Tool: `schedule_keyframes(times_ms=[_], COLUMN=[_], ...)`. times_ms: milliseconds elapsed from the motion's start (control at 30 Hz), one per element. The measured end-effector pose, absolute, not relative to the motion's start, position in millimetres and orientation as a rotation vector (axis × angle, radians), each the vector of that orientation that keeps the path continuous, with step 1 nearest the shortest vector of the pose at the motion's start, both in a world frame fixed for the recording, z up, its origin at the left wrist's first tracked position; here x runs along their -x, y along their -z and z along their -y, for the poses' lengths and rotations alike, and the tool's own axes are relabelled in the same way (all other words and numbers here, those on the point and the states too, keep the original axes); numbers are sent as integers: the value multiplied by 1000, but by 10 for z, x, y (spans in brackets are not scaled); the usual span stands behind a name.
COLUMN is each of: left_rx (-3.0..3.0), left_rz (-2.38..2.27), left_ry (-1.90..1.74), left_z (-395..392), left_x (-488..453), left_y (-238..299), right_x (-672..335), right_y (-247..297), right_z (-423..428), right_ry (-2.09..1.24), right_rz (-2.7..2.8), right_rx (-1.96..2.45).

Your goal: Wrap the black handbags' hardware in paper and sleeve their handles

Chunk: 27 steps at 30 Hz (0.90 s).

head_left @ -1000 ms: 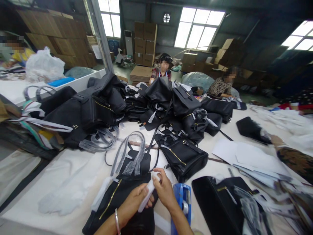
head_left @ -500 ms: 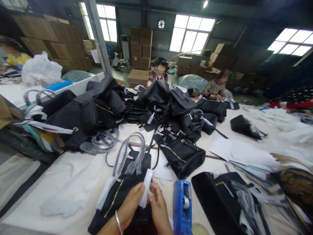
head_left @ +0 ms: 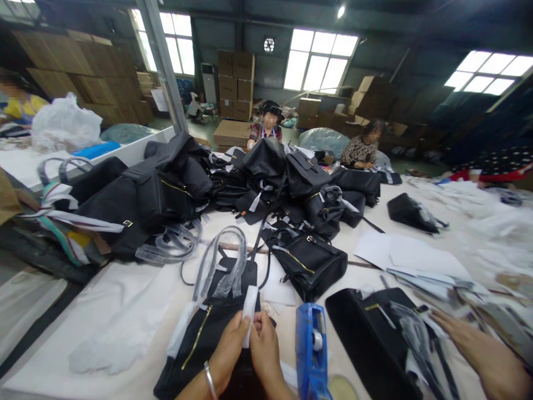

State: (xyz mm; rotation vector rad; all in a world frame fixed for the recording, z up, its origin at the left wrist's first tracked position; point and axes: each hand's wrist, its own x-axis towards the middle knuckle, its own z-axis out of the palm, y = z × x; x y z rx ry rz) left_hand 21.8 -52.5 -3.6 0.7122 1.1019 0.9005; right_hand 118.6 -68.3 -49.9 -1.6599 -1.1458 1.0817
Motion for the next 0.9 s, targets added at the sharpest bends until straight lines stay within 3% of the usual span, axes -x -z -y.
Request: schedule_keyframes(times_ms=[267, 533, 700, 900], left_rx=[-627, -505, -512, -587], left_rz=[-1101, -1169, -1205, -1239], left_ry=[-881, -875, -828, -759], left_z=[459, 419, 397, 382], left_x=[-306, -325, -310, -315], left_y=[145, 296, 284, 207], right_x=[-1275, -1706, -2280, -2515], right_y=[484, 334, 537, 490], right_z=[721, 704, 235, 110], right_ry=[-833, -1398, -891, -771], right_rz=[1471, 1453, 1589, 1631], right_rx=[1653, 1413, 1895, 1972])
